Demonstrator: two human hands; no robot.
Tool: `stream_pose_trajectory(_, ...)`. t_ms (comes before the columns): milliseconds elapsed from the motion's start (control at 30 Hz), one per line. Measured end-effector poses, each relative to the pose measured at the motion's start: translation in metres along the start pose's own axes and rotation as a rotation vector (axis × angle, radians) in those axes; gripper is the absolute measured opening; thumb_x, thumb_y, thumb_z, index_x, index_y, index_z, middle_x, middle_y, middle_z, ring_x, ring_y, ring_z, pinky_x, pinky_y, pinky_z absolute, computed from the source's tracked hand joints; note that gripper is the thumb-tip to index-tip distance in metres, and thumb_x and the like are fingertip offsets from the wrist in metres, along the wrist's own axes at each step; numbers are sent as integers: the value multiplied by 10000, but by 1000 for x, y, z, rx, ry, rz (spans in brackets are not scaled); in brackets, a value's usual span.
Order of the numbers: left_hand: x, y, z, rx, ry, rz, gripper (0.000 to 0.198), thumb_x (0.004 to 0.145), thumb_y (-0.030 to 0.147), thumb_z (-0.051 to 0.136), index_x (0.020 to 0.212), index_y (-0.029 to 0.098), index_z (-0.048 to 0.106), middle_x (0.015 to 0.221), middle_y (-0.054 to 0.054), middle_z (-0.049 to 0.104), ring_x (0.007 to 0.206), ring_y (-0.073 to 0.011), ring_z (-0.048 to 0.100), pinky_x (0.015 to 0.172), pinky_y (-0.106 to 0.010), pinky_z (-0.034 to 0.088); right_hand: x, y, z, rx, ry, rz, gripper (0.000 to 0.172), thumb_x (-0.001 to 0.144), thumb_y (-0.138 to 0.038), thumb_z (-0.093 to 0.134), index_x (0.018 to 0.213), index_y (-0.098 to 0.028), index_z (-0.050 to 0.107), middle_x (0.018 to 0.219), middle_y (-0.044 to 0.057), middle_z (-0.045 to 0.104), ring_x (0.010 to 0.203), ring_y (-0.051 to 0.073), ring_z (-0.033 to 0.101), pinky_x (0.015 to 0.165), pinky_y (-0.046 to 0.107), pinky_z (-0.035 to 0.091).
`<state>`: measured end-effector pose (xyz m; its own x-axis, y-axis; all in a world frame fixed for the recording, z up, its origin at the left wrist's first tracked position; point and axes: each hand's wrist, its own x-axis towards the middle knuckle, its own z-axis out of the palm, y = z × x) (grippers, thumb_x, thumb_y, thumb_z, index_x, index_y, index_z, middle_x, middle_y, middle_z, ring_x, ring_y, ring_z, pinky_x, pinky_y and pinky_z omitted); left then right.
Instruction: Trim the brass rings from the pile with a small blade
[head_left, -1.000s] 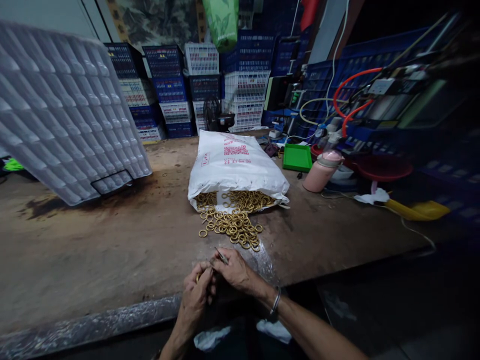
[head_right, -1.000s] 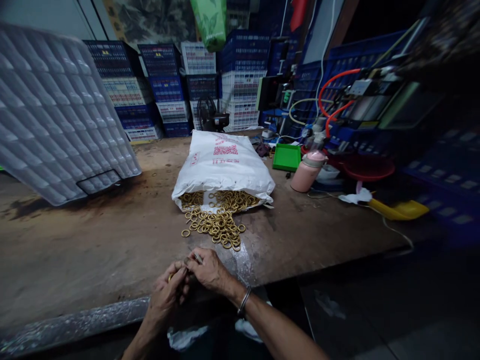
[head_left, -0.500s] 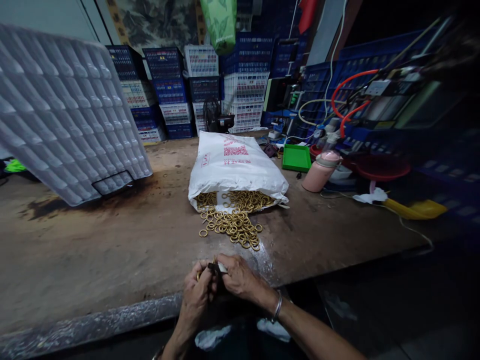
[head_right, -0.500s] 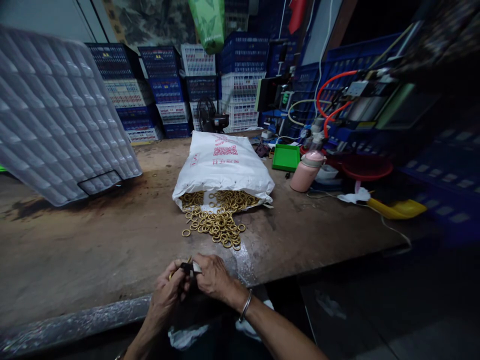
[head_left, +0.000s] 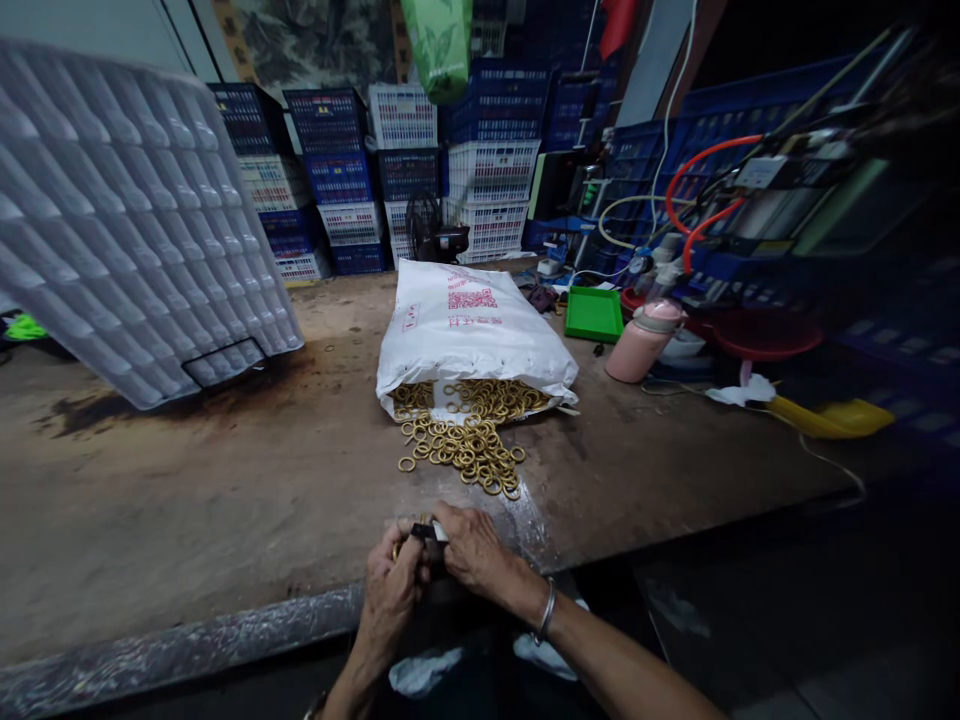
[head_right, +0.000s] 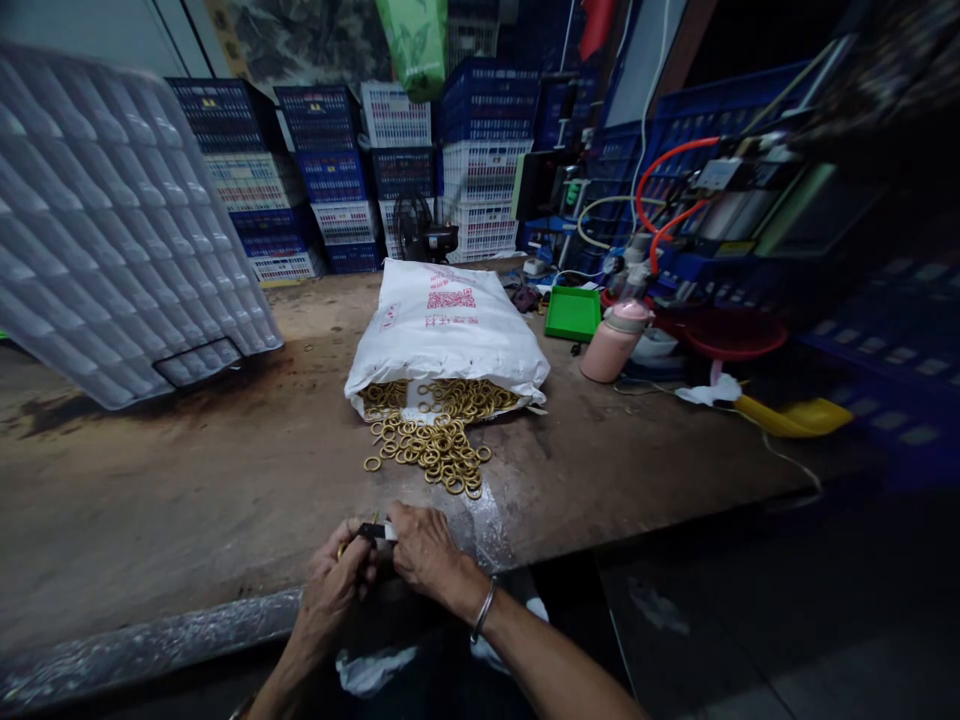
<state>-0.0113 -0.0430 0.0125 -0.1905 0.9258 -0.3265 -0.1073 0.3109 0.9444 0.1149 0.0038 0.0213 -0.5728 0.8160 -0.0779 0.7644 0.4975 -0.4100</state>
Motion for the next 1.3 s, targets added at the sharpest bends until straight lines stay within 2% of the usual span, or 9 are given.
stream_pose_trajectory(200,-12,4,-4,-204,-22,-89,296,680,451,586,745,177,493,499,80,468,381,-32,385,360,-131,234,17,2,8,-73,45,41,275,693,-102,396,942,-145,504,769,77,634,689,179,571,562,264,294)
stream_pose_trajectory(367,-40,3,-1,-218,-297,-241,310,665,462,601,684,176,481,473,63,487,330,-29,353,324,-147,194,46,14,7,-95,101,71,246,705,-100,400,931,-147,484,802,83,624,696,173,562,580,262,304)
stream_pose_trajectory(500,-53,-23,-8,-238,-396,-370,300,657,432,614,633,165,480,543,22,551,335,-23,356,301,-148,171,66,6,7,-124,151,13,250,765,-172,400,1013,-172,433,862,73,618,765,180,564,617,258,328)
stream_pose_trajectory(667,-54,-63,-20,-300,-288,-544,234,611,312,667,580,137,515,562,-3,593,356,-30,420,306,-134,184,86,-8,12,-172,106,36,259,822,-273,379,1065,-189,404,893,77,620,781,197,578,625,271,355)
stream_pose_trajectory(833,-35,-86,-4,-375,-104,-721,162,690,195,614,566,99,571,437,-18,557,369,-69,466,343,-153,323,89,-7,12,-172,84,55,263,829,-259,357,1079,-187,393,899,84,625,773,202,584,620,276,361)
stream_pose_trajectory(933,-22,-92,13,-417,-38,-715,183,699,54,536,533,130,544,460,-14,579,448,-94,538,467,-187,434,82,-6,9,-170,97,50,259,816,-261,382,1064,-192,406,894,82,628,787,209,586,621,277,358)
stream_pose_trajectory(1033,-16,-97,24,-469,-25,-652,173,677,25,536,603,176,572,545,4,632,640,-153,620,659,-270,493,73,-4,6,-166,114,47,210,812,-260,394,1003,-190,444,861,71,632,753,192,589,610,264,346)
stream_pose_trajectory(1200,-16,-108,27,-485,-99,-486,101,605,232,692,648,225,601,650,2,678,770,-214,635,729,-333,495,57,0,3,-112,150,12,155,794,-255,414,919,-192,480,838,49,627,738,178,581,576,252,312)
stream_pose_trajectory(1300,-17,-103,24,-256,-193,-381,141,668,360,646,689,227,608,732,-26,681,776,-215,635,717,-350,507,45,1,3,-73,153,-4,167,762,-223,425,915,-188,482,859,50,618,757,178,564,594,261,305)
